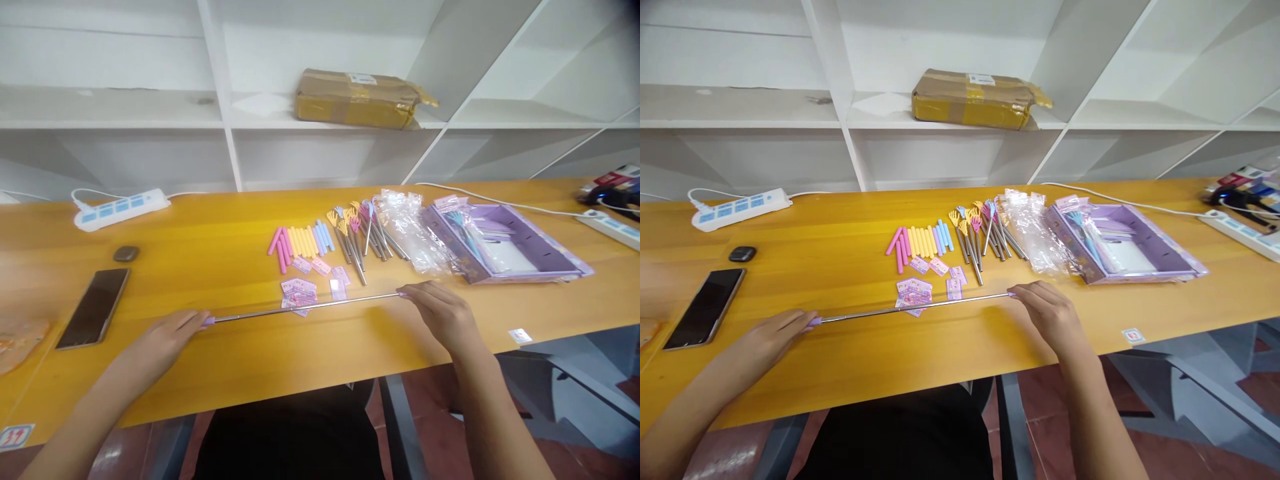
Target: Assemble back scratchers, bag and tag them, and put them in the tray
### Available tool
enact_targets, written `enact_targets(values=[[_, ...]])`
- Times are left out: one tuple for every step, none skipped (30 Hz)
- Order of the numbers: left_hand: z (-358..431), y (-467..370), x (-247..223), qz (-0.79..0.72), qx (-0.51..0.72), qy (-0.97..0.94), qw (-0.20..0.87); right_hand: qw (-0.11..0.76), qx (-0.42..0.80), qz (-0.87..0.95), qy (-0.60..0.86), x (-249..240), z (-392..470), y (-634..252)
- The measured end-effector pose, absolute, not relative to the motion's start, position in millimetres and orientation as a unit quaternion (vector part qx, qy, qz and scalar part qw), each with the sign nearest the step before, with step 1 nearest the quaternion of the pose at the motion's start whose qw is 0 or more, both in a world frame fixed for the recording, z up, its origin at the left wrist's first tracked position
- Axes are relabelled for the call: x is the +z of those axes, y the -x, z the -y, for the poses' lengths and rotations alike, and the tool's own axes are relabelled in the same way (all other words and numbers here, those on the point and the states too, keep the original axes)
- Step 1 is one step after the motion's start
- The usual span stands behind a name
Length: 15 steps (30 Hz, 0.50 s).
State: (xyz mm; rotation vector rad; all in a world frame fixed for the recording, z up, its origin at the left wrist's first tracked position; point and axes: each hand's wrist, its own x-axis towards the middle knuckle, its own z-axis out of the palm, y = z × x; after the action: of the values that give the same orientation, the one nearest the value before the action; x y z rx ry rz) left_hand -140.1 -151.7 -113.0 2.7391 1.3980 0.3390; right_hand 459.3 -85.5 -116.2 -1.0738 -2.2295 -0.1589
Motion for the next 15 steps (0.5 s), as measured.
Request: enact_targets(values=[[151,137,-112,-0.447,0.113,-0.887,0.023,0.321,-0.051,0.856,0.402,-114,87,-456],[151,132,-112,-0.439,0.116,-0.890,0.022,0.317,-0.039,0.862,0.393,-113,88,-449],[151,124,-113,-0.434,0.121,-0.893,0.021,0.313,-0.027,0.868,0.384,-111,90,-440],[152,114,-116,-0.429,0.126,-0.894,0.019,0.308,-0.017,0.874,0.375,-110,92,-428],[152,102,-120,-0.419,0.133,-0.898,0.020,0.305,-0.009,0.880,0.364,-110,93,-414],[152,89,-124,-0.421,0.138,-0.897,0.020,0.302,-0.004,0.885,0.354,-110,94,-399],[151,76,-128,-0.416,0.138,-0.898,0.028,0.300,-0.003,0.890,0.345,-111,95,-384],[151,64,-132,-0.405,0.145,-0.902,0.039,0.297,-0.005,0.893,0.338,-113,96,-369],[150,53,-135,-0.409,0.151,-0.899,0.044,0.297,-0.010,0.893,0.337,-115,97,-356],[149,44,-137,-0.413,0.164,-0.895,0.041,0.300,-0.013,0.893,0.336,-117,98,-343],[148,36,-138,-0.412,0.170,-0.894,0.039,0.304,-0.012,0.893,0.330,-121,100,-333],[148,29,-139,-0.409,0.174,-0.895,0.039,0.309,-0.006,0.895,0.322,-124,102,-323],[147,24,-139,-0.403,0.177,-0.897,0.039,0.312,0.004,0.898,0.310,-128,104,-315],[146,20,-138,-0.395,0.179,-0.900,0.041,0.315,0.015,0.901,0.298,-132,107,-307],[145,16,-138,-0.391,0.179,-0.902,0.043,0.318,0.024,0.902,0.292,-136,110,-301]])
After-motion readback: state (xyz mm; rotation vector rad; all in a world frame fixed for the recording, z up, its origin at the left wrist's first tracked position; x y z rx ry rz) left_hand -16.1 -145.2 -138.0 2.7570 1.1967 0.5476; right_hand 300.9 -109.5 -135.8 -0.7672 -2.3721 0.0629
